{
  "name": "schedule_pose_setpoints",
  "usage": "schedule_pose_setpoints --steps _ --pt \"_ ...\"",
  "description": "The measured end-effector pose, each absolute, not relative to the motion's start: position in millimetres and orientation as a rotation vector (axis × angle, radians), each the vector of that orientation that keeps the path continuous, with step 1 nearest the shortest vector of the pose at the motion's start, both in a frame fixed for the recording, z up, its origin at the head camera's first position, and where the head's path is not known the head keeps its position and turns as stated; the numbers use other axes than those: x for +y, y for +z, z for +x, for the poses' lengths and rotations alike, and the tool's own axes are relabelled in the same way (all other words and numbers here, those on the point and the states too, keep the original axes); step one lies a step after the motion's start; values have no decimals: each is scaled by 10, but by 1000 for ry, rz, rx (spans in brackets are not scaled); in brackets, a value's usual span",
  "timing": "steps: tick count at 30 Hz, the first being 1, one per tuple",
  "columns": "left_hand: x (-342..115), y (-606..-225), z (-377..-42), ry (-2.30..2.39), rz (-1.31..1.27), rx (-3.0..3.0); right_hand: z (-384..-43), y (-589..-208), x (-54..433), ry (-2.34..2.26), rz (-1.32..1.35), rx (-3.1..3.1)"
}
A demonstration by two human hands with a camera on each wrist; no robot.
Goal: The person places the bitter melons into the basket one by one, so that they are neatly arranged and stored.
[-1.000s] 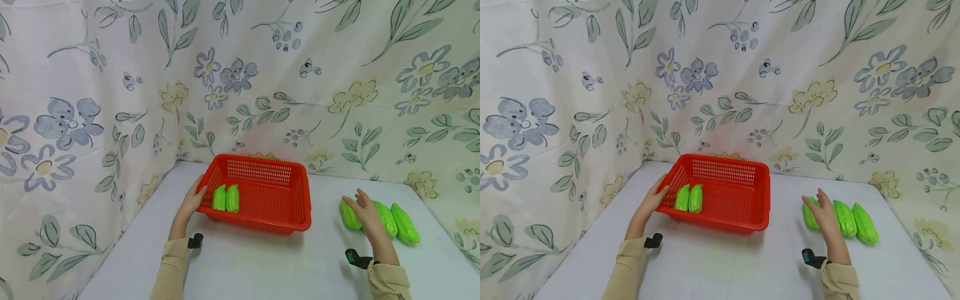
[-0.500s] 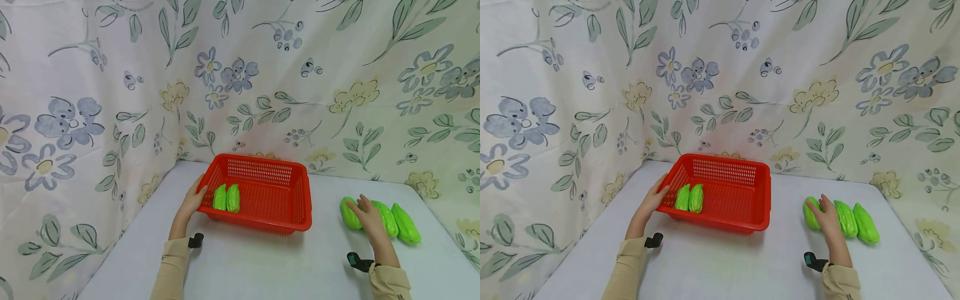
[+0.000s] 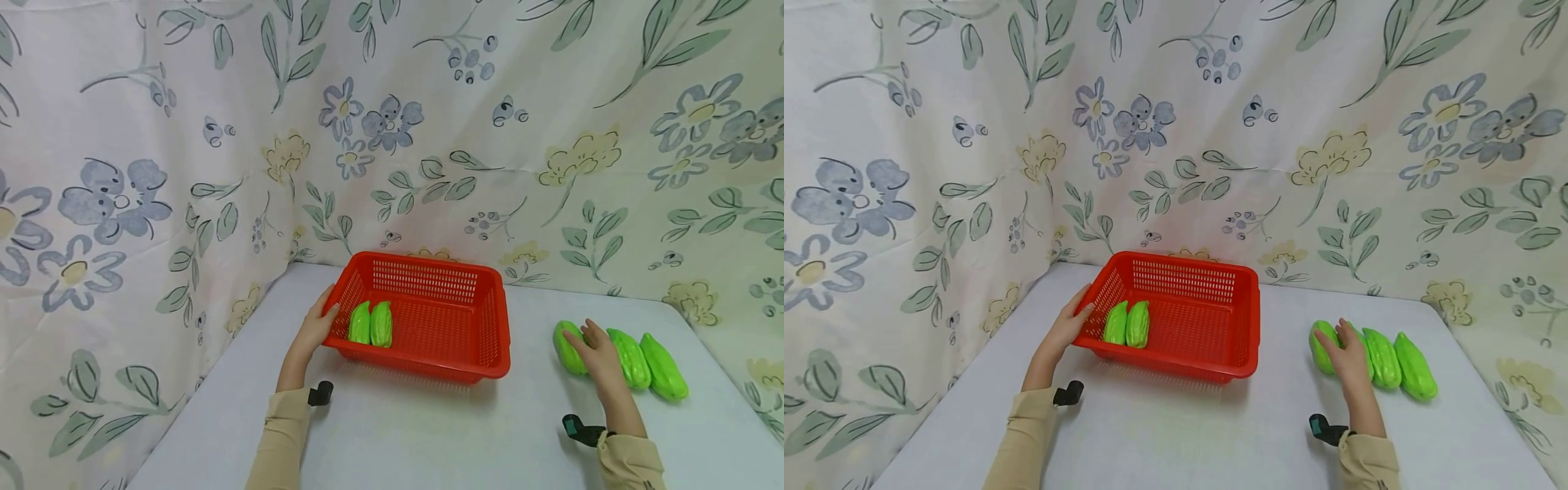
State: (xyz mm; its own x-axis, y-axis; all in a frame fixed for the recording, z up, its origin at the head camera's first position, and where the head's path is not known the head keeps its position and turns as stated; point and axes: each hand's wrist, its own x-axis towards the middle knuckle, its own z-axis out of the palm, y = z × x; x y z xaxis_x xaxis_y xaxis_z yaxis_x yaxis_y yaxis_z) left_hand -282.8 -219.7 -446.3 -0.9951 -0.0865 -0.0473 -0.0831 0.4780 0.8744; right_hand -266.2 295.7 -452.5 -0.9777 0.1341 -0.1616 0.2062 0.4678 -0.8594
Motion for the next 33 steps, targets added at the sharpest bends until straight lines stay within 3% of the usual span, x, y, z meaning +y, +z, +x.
schedule_pose_setpoints --steps 33 --pt "-2194 -4474 -2836 -1590 184 -2711 -2651 -4591 2907 -1657 369 2599"
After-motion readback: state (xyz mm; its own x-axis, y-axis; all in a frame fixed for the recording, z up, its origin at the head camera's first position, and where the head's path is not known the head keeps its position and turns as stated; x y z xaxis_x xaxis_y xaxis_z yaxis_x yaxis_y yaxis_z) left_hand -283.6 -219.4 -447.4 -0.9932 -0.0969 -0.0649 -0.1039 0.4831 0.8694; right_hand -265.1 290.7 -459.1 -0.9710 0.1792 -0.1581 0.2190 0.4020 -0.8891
